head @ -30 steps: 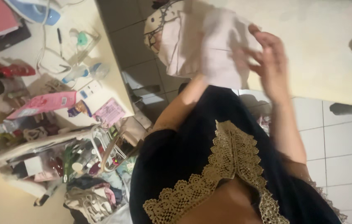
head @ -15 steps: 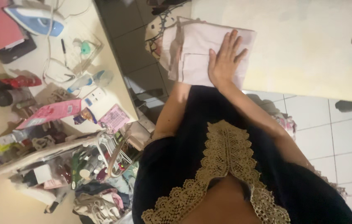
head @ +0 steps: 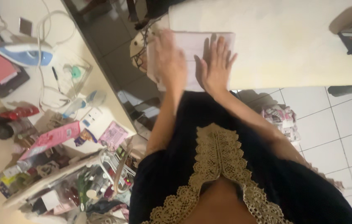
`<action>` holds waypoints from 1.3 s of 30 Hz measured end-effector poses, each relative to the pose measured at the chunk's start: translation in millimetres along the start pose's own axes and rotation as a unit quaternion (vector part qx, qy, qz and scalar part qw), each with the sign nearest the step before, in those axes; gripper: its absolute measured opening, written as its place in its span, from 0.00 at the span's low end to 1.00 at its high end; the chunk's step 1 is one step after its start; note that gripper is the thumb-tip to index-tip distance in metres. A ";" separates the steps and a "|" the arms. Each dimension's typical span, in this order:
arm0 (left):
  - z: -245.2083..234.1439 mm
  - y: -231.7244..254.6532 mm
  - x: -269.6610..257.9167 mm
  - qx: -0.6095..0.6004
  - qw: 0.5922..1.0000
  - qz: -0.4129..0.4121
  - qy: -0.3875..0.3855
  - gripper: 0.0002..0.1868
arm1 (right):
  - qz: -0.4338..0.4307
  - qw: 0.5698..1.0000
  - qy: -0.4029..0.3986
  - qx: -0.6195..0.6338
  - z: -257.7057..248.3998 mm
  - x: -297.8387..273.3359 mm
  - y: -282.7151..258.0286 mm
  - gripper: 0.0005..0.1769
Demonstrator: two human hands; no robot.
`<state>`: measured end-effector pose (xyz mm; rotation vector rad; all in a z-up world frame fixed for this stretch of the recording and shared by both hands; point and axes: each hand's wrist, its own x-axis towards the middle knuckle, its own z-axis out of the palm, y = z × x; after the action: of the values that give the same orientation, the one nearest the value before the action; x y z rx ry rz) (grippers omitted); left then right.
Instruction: The person irons a light pink button-up shirt on an ironing board, smoothing the fabric and moving the iron across the surface. After finishing the shirt, the person folds it and places it on a nearby bed. The person then picks up a beige patterned garment and begins ironing it.
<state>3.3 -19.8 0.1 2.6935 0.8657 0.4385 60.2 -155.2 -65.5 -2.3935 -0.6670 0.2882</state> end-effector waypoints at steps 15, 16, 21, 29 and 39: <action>73.7 -28.0 -29.6 0.139 0.981 0.032 -0.131 0.33 | 0.297 0.775 -0.167 0.532 -20.8 13.9 50.8 0.49; 77.4 -32.5 -28.9 0.133 0.982 0.024 -0.131 0.33 | 0.232 0.823 -0.165 0.492 -23.8 17.9 48.6 0.49; 94.7 -25.7 -12.3 -0.216 0.960 -0.097 -0.149 0.36 | -0.001 0.890 -0.168 0.423 -87.5 12.5 0.2 0.23; 138.0 11.9 -4.1 -0.345 0.811 -0.037 -0.471 0.42 | -0.262 0.949 0.173 0.031 -187.2 -68.1 -4.8 0.12; 182.4 115.1 -47.7 -0.472 0.395 -0.119 -0.779 0.50 | 0.076 0.931 0.339 0.111 -128.7 -225.7 -51.4 0.28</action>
<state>92.5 -169.0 -136.2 0.8433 0.1075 -1.1837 -105.3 -306.3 75.7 -2.1240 -0.1177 -0.3769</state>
